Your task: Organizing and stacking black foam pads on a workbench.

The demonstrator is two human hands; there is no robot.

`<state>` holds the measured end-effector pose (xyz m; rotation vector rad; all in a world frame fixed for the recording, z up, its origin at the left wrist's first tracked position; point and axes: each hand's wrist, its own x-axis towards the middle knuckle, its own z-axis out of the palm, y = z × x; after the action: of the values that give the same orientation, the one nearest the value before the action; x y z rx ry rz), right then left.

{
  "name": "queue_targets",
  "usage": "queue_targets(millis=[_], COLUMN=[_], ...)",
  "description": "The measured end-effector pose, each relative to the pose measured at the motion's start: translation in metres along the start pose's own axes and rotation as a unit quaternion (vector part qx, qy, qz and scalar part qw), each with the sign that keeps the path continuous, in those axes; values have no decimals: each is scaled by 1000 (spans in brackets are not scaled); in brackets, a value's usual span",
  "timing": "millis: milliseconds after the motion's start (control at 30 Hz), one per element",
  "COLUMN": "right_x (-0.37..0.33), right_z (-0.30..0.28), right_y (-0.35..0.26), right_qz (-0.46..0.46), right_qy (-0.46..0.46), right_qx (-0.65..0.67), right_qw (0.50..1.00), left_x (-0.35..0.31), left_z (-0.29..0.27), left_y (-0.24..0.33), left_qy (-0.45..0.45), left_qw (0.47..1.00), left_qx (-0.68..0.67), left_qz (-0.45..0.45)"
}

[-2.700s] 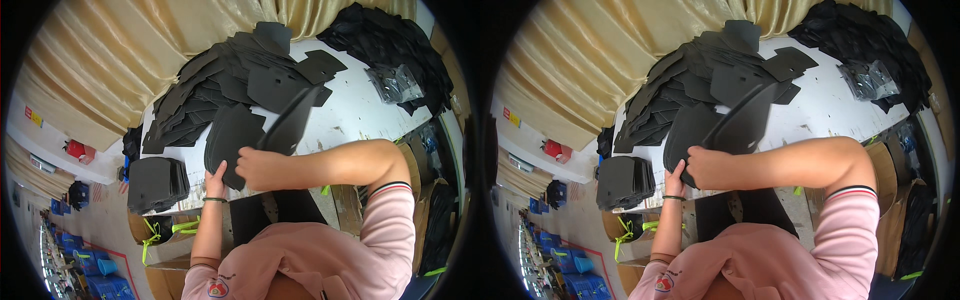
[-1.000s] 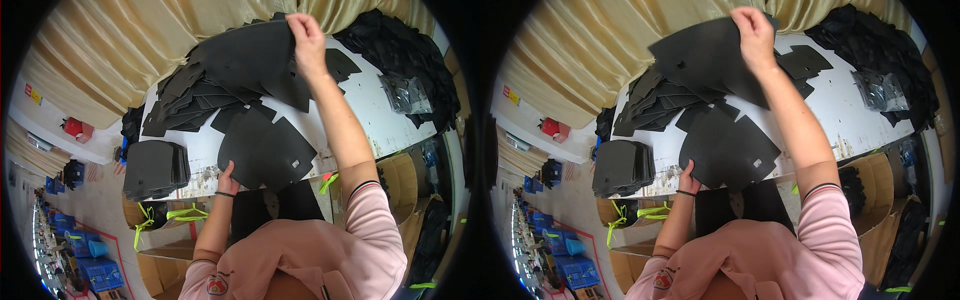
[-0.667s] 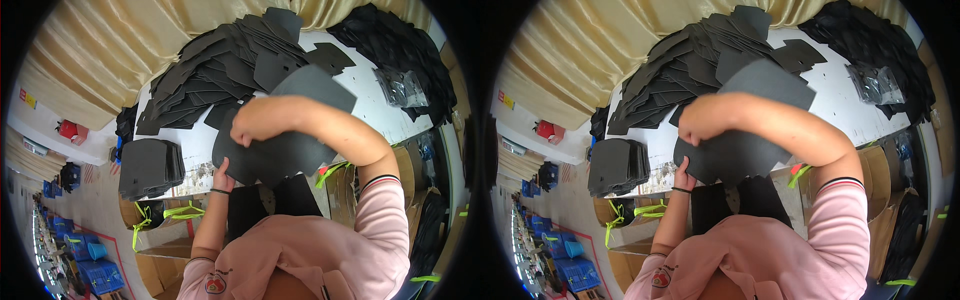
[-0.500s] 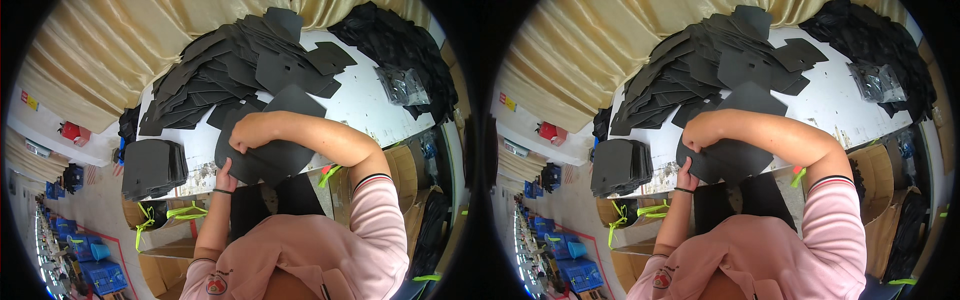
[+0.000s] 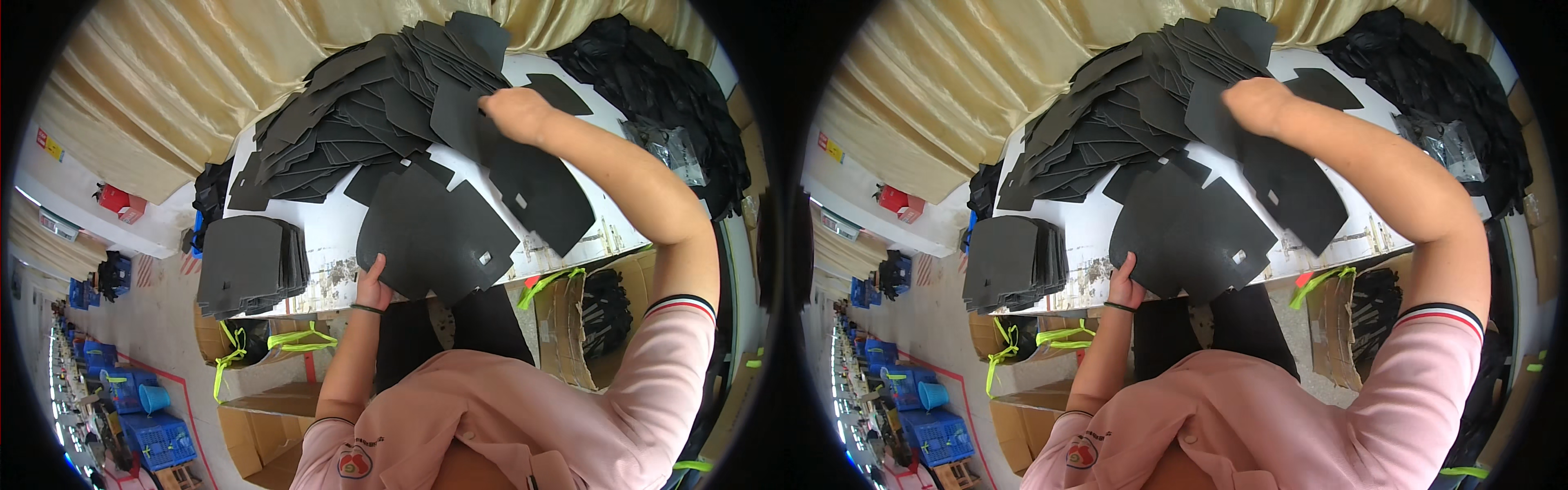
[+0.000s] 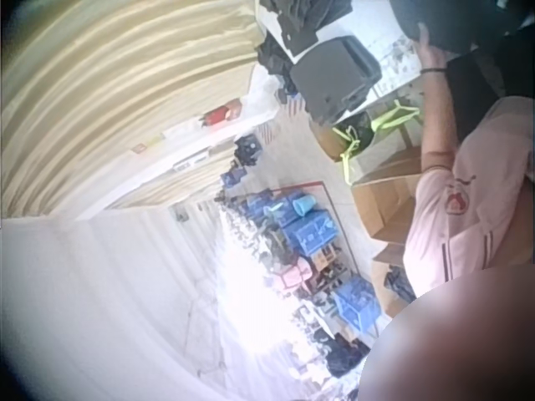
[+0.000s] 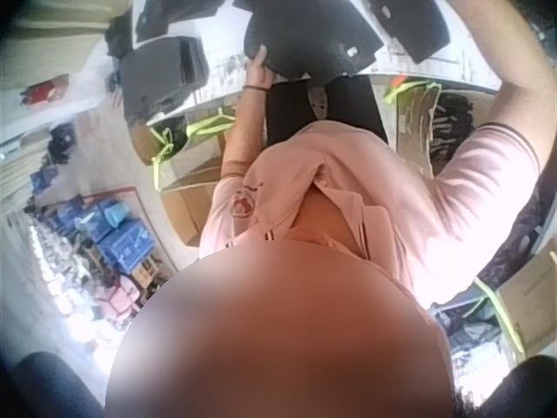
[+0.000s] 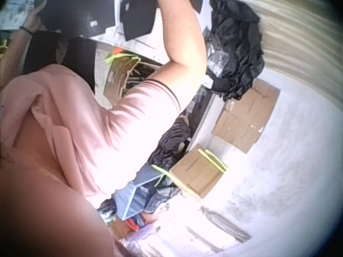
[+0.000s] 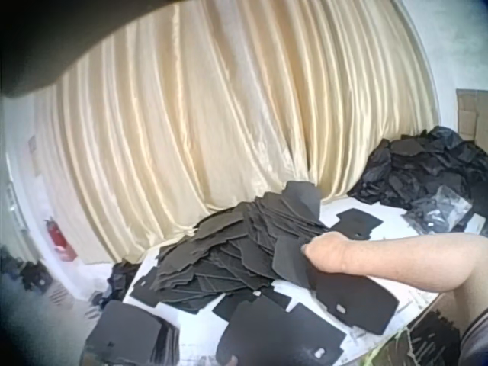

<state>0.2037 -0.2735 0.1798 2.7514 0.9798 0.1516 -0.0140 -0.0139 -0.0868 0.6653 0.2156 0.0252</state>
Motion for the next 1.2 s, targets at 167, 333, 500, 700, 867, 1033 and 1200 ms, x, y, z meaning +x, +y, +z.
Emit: queue_targets(millis=[167,333,500,700,867,1033,1200], right_x=[-14,12,36,-4,-44,-61,-55], right_z=[-24,16,126,153,204,172,141], right_y=[14,-6,-48,-56,-53,-67,-87], right_qz=[139,127,273,79,99,120,60], right_qy=[-232,-441,-324,-190,-185,-43,152], right_qx=[-27,126,451,297,503,719,802], right_qw=[962,879,786,932,839,683,575], left_x=[-3,-5,1,-4,-4,-9,-13], left_z=[-1,-1,-2,-4,-6,5,62], left_y=[2,4,-5,-3,-2,20,78], left_qy=[7,3,2,5,1,-32,-138], left_qw=[1000,1000,999,999,999,995,911], left_qx=[9,13,26,25,33,65,387], left_qz=[7,19,20,28,17,62,44])
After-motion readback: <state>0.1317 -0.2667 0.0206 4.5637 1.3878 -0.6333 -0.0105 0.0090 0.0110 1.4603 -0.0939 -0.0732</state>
